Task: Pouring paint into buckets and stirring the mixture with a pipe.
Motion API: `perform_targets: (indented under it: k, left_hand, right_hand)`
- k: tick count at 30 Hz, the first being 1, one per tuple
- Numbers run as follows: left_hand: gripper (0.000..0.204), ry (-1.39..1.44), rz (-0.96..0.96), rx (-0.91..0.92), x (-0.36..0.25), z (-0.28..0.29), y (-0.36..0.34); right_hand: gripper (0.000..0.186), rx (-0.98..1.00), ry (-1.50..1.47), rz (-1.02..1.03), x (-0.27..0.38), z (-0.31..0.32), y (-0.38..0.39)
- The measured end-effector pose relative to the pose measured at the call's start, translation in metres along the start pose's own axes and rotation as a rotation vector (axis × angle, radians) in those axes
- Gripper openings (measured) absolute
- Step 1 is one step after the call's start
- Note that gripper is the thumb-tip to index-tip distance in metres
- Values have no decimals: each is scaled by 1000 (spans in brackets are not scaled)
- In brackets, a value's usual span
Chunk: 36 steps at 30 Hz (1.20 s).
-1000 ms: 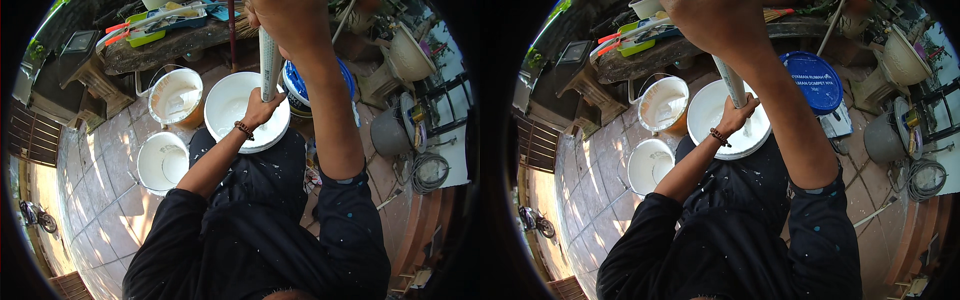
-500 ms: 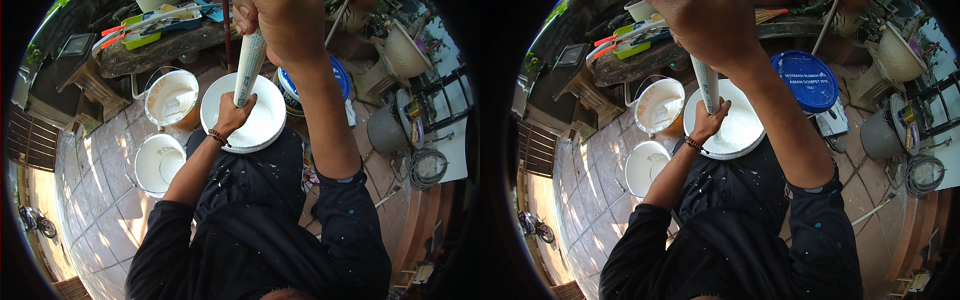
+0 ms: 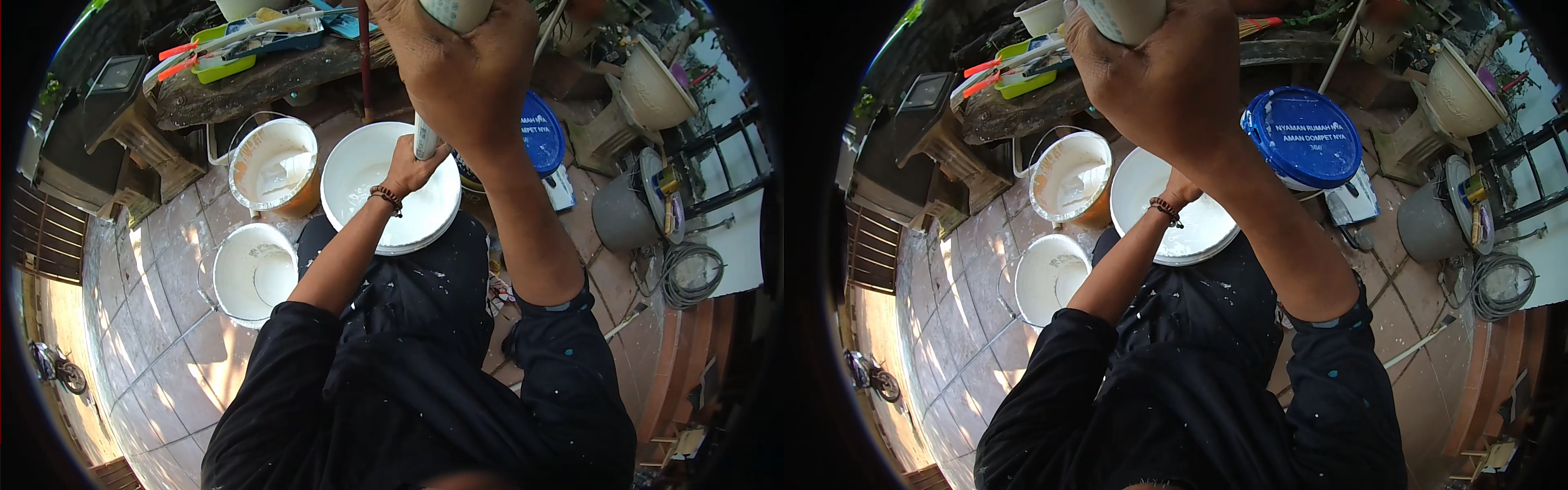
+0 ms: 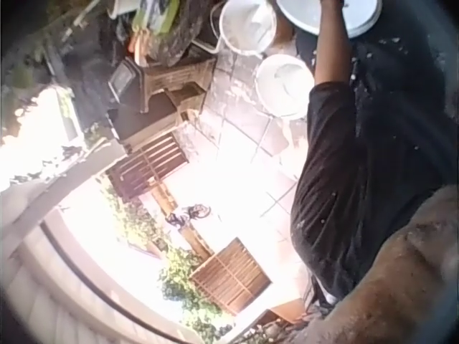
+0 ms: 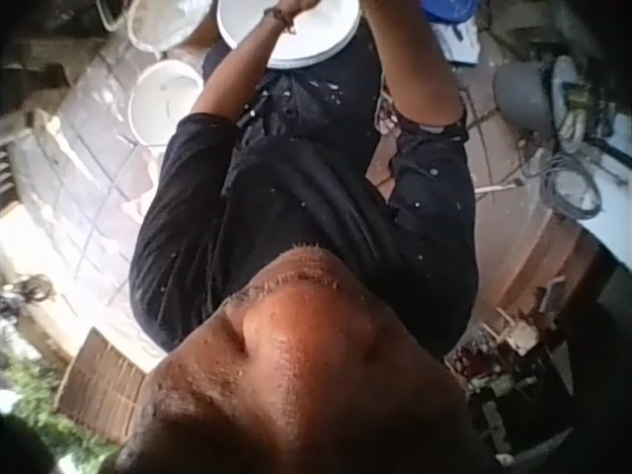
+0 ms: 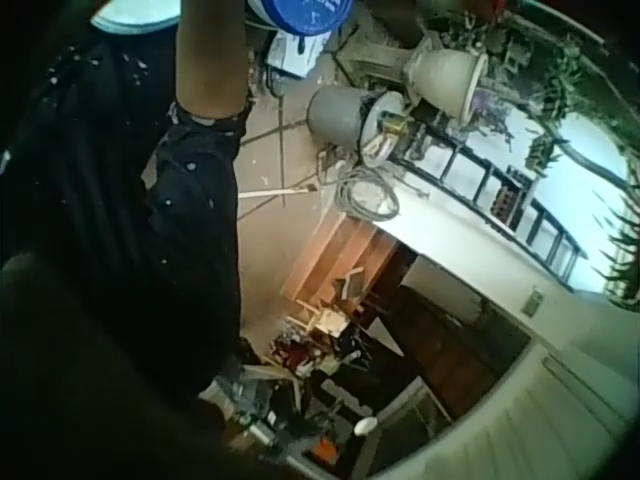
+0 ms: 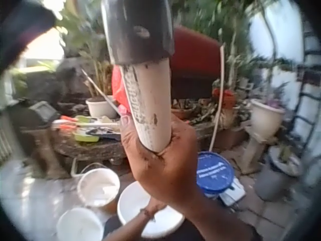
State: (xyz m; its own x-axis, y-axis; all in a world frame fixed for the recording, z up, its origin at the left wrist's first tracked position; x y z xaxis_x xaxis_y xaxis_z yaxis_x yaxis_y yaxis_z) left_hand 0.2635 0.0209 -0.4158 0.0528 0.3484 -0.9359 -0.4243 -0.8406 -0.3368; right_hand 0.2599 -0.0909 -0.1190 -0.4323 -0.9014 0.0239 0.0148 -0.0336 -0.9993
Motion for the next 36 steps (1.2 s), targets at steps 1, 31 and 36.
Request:
perform_targets:
  k: [1, 31, 36]
  left_hand:
    - [37, -66, -2, 65, 4, -3, -7]
    - [38, -44, 364, -86, -56, -7, 65]
    - [38, 11, 314, -6, -45, -16, 54]
  right_hand:
    - [10, -67, -12, -282, 0, 4, 1]
    - [29, 63, -521, -861, -23, 35, -25]
    - [30, 81, -372, -757, -18, 34, -22]
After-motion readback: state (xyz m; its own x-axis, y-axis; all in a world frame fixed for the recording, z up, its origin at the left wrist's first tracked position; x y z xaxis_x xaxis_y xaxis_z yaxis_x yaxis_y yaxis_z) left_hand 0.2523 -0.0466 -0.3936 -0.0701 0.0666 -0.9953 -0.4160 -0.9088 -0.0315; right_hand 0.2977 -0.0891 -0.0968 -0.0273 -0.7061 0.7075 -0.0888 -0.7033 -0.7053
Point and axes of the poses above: each hand's wrist, its own y-axis away from the middle knuckle, its own z-axis out of the back of the hand, x = y × z, the point moved 3 cm from there along -y, towards the middle knuckle, and after that the axes turned 12 degrees about z, right-handed, at the moved point
